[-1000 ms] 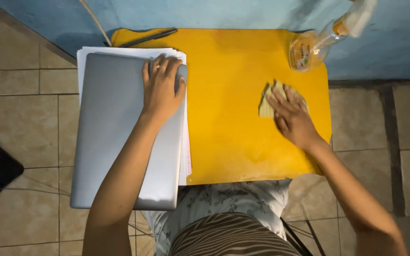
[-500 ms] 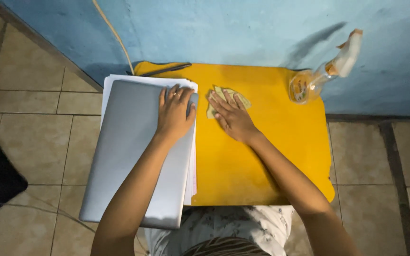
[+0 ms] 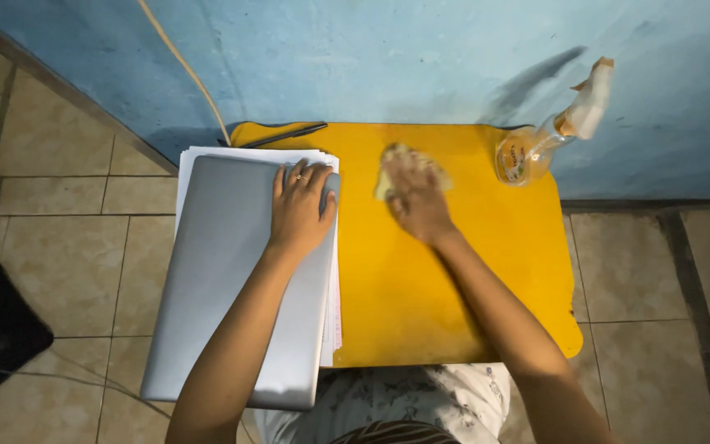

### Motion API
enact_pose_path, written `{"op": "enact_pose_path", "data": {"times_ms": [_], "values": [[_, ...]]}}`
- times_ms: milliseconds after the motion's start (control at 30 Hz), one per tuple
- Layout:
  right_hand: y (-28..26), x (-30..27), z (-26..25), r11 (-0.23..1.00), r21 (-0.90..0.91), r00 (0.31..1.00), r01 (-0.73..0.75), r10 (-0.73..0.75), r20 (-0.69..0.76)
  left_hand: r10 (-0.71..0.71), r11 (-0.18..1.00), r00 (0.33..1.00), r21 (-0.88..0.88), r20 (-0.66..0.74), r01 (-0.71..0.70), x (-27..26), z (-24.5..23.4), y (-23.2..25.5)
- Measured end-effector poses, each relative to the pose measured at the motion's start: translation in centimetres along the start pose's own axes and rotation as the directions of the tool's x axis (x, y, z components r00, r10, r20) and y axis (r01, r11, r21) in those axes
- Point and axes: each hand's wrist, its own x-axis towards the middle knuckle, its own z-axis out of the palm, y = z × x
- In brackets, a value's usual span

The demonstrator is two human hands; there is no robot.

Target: Cleaning a yellow table using a spray bottle and a cloth.

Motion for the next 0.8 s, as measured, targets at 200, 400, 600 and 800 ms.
{"op": "enact_pose_path", "data": {"times_ms": [200,400,600,800], "values": [[4.3,-0.9,-0.9,0.974,-0.148,0.979,-0.171,0.152,-0.134,0.012,1.000,0.999,0.005,-0.029,-0.012,-0.3,0.1,0.0],[-0.8,-3.0,0.7,0.998,-0.064,1.000,-0.006,0.005,-0.016,-0.019,1.000,1.000,-0.003,-0.006,0.019,-0.1,-0.1,0.1],[-4.4,0.1,0.2,0.992,0.015,0.989,0.125,-0.126,0.073,0.005,1.000,0.999,0.010,-0.039,-0.005,-0.3,-0.1,0.1],[-2.2,5.9,2.3,0.998,-0.049,0.999,0.036,-0.035,0.021,0.004,1.000,0.999,-0.005,-0.041,-0.005,-0.3,0.0,0.0]]}}
